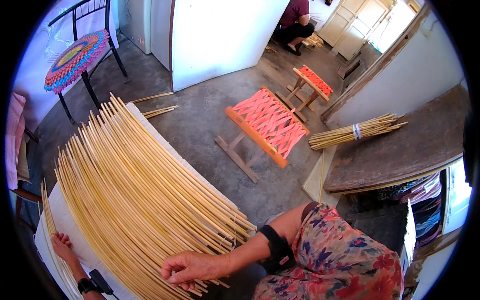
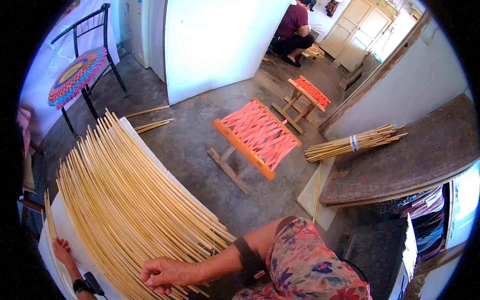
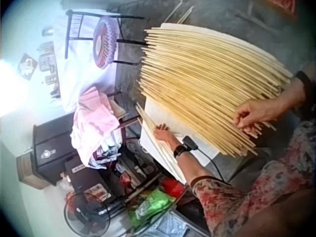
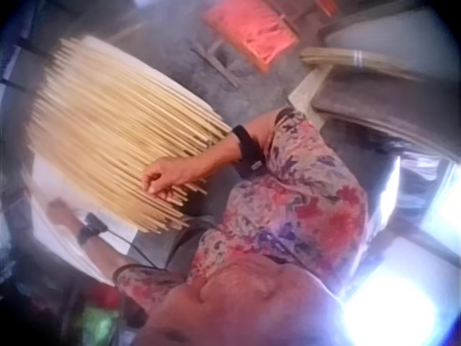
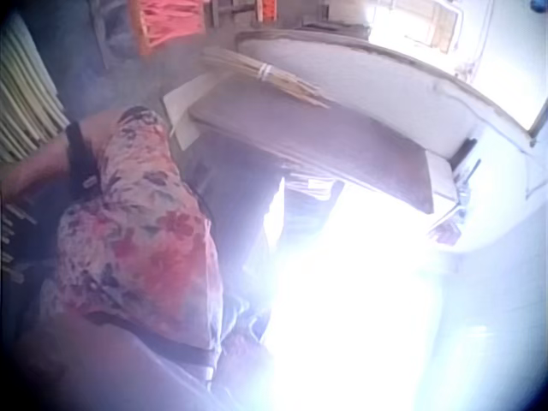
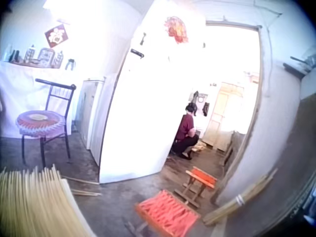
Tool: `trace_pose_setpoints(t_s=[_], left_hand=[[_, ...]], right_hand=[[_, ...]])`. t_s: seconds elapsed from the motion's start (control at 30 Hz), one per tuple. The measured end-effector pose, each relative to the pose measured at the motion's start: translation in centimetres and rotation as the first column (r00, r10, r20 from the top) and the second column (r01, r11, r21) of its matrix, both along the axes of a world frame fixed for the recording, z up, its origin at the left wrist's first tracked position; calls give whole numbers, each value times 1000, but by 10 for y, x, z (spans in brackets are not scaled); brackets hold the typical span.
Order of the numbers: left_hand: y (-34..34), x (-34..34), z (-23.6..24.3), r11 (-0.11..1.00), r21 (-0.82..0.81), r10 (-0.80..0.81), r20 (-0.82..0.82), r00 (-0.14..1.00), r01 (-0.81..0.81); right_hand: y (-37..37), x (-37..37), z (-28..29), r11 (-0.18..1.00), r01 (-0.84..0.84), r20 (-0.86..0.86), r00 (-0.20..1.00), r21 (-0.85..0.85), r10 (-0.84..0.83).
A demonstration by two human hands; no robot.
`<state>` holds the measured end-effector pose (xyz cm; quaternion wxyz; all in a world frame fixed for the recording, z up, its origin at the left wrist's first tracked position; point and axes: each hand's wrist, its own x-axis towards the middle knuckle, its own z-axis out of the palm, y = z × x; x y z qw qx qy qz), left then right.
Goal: The person binds long wooden rods together using white string. They align a large group of rods on a table and tie string around them to secure them in a parallel arrangement.
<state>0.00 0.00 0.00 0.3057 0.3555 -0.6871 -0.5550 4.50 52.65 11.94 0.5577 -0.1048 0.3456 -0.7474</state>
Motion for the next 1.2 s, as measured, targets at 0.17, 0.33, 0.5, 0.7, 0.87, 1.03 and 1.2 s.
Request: trace_pose_setpoints(t_s=[0.17, 0.33, 0.5, 0.7, 0.87, 1.03, 1.2], left_hand=[[-5, 1, -9, 999, 28, -27, 20, 999, 27], [-11, 3, -7, 999, 39, -7, -3, 1000, 7], [0, 0, -1, 999, 31, -38, 4, 999, 37], [5, 2, 5, 1000, 26, 0, 15, 1000, 0], [10, 1, 11, 1000, 16, 5, 28, 1000, -5], [19, -1, 16, 1000, -1, 0, 37, 999, 0], [29, -3, 20, 1000, -10, -11, 11, 1000, 11]], right_hand=[[2, -1, -2, 1000, 26, 10, 1000, 1, -26], [-1, 0, -1, 1000, -6, 1, 1000, 21, 6], [-2, 0, 3, 999, 6, 9, 1000, 54, -6], [-2, -1, 6, 998, -11, 14, 1000, 63, 10], [-2, 0, 5, 996, -20, 18, 1000, 86, 19], [0, -1, 5, 997, -22, 54, 998, 72, 19], [3, -5, 9, 990, -53, 58, 997, 134, 46]])
